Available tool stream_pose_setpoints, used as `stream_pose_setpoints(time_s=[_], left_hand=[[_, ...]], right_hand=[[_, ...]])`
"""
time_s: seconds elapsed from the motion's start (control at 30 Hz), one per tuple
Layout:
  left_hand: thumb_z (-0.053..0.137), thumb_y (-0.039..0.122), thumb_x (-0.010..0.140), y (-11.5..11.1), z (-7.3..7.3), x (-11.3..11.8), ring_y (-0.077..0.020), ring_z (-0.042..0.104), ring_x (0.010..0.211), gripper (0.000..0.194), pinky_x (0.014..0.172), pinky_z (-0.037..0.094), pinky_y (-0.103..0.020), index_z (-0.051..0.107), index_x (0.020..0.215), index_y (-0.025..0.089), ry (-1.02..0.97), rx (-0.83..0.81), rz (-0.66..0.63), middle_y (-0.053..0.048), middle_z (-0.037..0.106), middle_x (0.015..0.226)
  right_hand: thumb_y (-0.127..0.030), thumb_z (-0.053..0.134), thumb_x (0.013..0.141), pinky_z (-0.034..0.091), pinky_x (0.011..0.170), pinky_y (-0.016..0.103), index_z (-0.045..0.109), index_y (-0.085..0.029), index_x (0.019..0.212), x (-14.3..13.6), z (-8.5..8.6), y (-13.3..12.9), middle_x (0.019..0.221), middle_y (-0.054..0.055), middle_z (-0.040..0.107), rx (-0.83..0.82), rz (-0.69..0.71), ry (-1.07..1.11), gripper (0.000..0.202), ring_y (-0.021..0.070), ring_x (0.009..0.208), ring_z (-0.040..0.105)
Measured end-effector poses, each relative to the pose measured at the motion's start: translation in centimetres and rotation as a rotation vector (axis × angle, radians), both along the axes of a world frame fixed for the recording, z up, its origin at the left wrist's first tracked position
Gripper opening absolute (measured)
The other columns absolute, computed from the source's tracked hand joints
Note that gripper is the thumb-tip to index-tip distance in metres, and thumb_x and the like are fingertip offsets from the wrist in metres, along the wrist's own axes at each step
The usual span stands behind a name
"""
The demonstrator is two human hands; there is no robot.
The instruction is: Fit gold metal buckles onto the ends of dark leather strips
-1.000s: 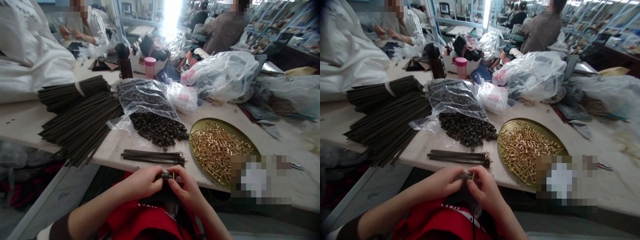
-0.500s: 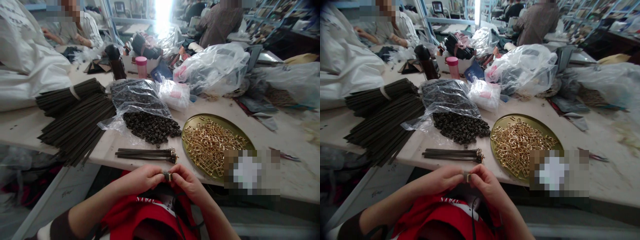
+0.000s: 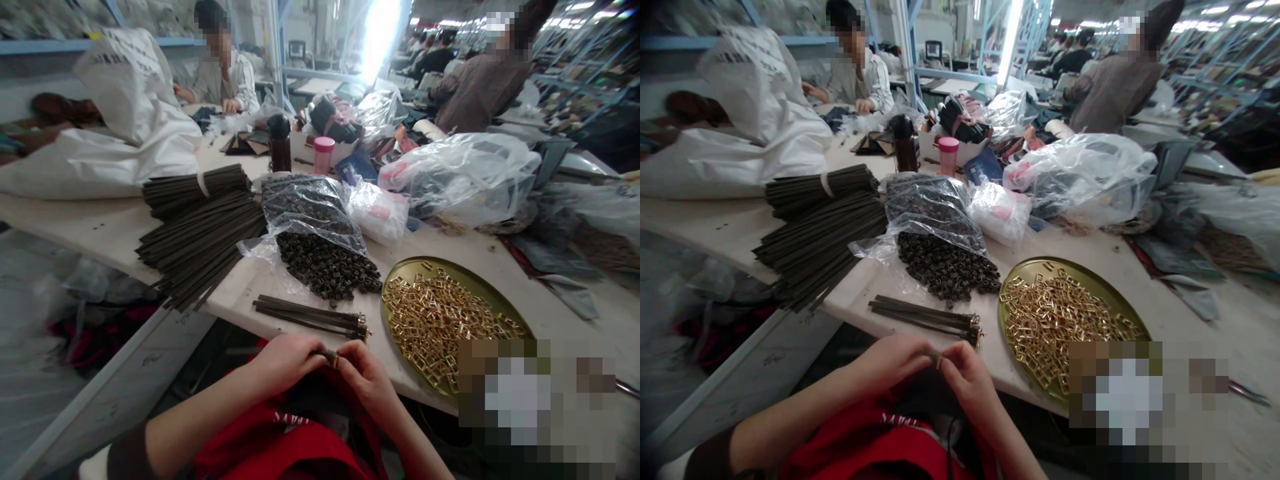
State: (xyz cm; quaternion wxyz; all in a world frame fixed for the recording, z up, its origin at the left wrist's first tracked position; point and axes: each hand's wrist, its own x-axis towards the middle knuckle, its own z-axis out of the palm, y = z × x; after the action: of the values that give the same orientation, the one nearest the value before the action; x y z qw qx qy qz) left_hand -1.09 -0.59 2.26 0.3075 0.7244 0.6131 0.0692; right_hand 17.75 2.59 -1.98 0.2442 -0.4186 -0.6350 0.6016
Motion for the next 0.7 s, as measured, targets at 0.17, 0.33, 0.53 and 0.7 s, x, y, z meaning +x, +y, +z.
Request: stream_pose_setpoints(time_s=[0.17,0.33,0.53,0.7], left_hand=[[0.050,0.023,0.085,3.2,-2.4,-2.4,-0.0196,0.060,0.087,0.023,0.075,0.046,-0.029,0.058,0.106,0.020,0.211,0.354,-0.070,-0.006,0.063,0.096],[0.056,0.022,0.082,5.0,-5.9,-3.4,-0.0269,0.053,0.105,0.032,0.088,0.043,-0.040,0.055,0.113,0.016,0.246,0.501,-0.199,-0.014,0.056,0.117],[0.047,0.018,0.086,3.9,-5.3,-2.8,-0.0212,0.059,0.081,0.019,0.070,0.047,-0.034,0.057,0.101,0.012,0.289,0.533,-0.301,-0.009,0.063,0.086],[0.050,0.018,0.083,4.8,-5.1,-1.7,-0.0202,0.061,0.069,0.013,0.052,0.045,-0.029,0.061,0.082,0.011,0.343,0.517,-0.284,-0.008,0.063,0.076]], right_hand=[[-0.035,0.049,0.083,0.045,0.071,0.033,0.057,-0.018,0.086,0.9,-0.4,2.5,0.079,0.005,0.061,0.494,-0.314,-0.273,0.019,0.0187,0.074,0.056],[-0.032,0.040,0.087,0.041,0.090,0.043,0.058,-0.015,0.100,0.1,-3.1,4.2,0.104,0.013,0.062,0.719,-0.376,-0.436,0.028,0.0241,0.100,0.055],[-0.048,0.026,0.088,0.041,0.090,0.045,0.049,-0.009,0.120,-1.3,-6.0,2.7,0.115,0.019,0.057,0.577,-0.437,-0.406,0.055,0.0291,0.106,0.053],[-0.061,0.025,0.083,0.046,0.077,0.043,0.049,-0.008,0.123,-0.6,-8.6,3.4,0.106,0.020,0.060,0.548,-0.386,-0.501,0.071,0.0344,0.094,0.058]])
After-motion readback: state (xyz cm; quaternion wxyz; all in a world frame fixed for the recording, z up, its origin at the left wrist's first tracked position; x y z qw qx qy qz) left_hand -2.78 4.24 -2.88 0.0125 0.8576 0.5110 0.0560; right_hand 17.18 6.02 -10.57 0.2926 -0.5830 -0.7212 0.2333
